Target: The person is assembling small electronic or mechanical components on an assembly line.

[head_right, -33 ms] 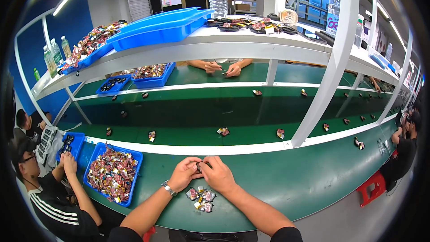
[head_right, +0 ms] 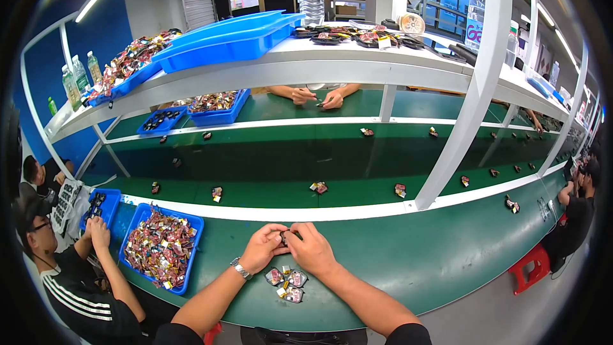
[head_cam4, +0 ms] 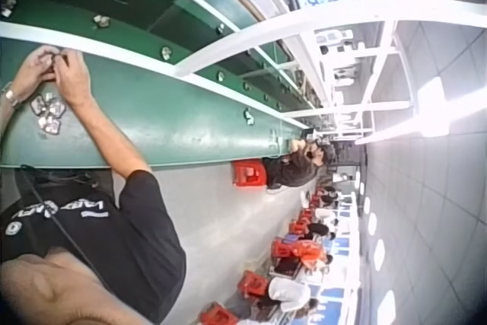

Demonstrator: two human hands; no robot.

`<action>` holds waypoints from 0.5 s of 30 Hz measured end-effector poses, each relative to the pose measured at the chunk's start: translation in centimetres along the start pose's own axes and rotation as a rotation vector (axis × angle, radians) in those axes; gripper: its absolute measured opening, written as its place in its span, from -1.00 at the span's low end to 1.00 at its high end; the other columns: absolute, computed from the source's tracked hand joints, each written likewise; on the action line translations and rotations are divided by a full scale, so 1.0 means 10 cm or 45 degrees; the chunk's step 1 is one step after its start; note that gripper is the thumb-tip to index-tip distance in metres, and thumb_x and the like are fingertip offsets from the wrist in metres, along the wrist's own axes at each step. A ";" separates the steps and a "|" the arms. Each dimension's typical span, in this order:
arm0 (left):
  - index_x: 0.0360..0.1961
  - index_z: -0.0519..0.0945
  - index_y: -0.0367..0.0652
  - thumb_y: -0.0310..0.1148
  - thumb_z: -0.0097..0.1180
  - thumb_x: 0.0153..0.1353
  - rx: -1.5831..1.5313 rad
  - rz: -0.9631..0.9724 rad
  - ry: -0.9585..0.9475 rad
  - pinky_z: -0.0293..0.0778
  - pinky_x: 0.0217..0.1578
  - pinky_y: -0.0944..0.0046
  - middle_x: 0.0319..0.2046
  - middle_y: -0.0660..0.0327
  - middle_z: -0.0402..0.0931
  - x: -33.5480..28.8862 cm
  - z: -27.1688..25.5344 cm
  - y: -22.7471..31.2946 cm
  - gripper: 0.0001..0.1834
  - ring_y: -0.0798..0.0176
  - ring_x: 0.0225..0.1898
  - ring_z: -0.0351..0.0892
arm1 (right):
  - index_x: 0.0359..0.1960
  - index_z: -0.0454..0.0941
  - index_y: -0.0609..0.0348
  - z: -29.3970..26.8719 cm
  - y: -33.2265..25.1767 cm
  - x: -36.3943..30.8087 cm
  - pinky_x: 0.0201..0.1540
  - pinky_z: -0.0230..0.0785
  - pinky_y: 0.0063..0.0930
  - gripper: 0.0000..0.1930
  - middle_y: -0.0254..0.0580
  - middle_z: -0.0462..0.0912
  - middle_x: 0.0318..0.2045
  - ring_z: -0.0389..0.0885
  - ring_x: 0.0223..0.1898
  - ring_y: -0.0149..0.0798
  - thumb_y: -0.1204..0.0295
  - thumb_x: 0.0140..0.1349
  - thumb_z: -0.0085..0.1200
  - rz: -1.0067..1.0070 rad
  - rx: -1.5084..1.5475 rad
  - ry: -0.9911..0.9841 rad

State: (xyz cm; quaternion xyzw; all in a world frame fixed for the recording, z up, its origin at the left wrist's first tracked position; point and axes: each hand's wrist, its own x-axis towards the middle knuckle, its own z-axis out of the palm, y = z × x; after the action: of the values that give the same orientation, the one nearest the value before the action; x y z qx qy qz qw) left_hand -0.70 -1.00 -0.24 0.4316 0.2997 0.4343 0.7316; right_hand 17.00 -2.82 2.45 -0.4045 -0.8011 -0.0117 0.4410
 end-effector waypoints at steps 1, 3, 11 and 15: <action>0.11 0.36 -0.27 -0.51 -0.11 0.41 -0.005 0.004 -0.008 0.55 0.10 0.12 0.01 0.10 0.52 0.00 0.00 0.00 -0.73 0.20 0.04 0.56 | -0.26 0.60 0.17 -0.01 0.00 0.00 -0.25 0.51 -0.36 -0.76 -0.24 0.53 -0.26 0.56 -0.22 -0.18 0.57 -0.04 0.21 -0.014 -0.019 -0.015; 0.11 0.36 -0.28 -0.51 -0.11 0.41 -0.011 0.009 -0.014 0.55 0.10 0.11 0.01 0.10 0.52 0.00 -0.01 0.00 -0.73 0.20 0.05 0.56 | -0.26 0.60 0.18 0.01 0.01 -0.01 -0.25 0.51 -0.37 -0.76 -0.25 0.53 -0.26 0.56 -0.22 -0.19 0.57 -0.04 0.20 -0.037 -0.040 -0.010; 0.10 0.35 -0.27 -0.51 -0.12 0.42 -0.019 0.031 -0.019 0.54 0.13 0.05 0.02 0.08 0.51 0.00 0.00 0.00 -0.74 0.19 0.08 0.54 | -0.26 0.61 0.19 -0.01 0.05 0.02 -0.24 0.52 -0.43 -0.76 -0.30 0.57 -0.25 0.56 -0.24 -0.24 0.58 -0.05 0.15 -0.180 -0.071 -0.009; 0.10 0.35 -0.27 -0.51 -0.12 0.42 -0.006 0.025 -0.011 0.54 0.11 0.06 0.02 0.09 0.50 0.01 -0.01 -0.01 -0.74 0.20 0.08 0.54 | -0.27 0.62 0.19 0.02 0.05 0.01 -0.24 0.51 -0.44 -0.77 -0.31 0.57 -0.25 0.55 -0.26 -0.27 0.58 -0.04 0.14 -0.216 -0.096 0.031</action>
State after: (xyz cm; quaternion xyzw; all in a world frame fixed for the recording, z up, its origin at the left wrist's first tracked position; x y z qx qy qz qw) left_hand -0.71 -0.89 -0.42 0.4347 0.2913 0.4404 0.7295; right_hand 17.17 -2.35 2.30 -0.3514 -0.8260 -0.0839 0.4327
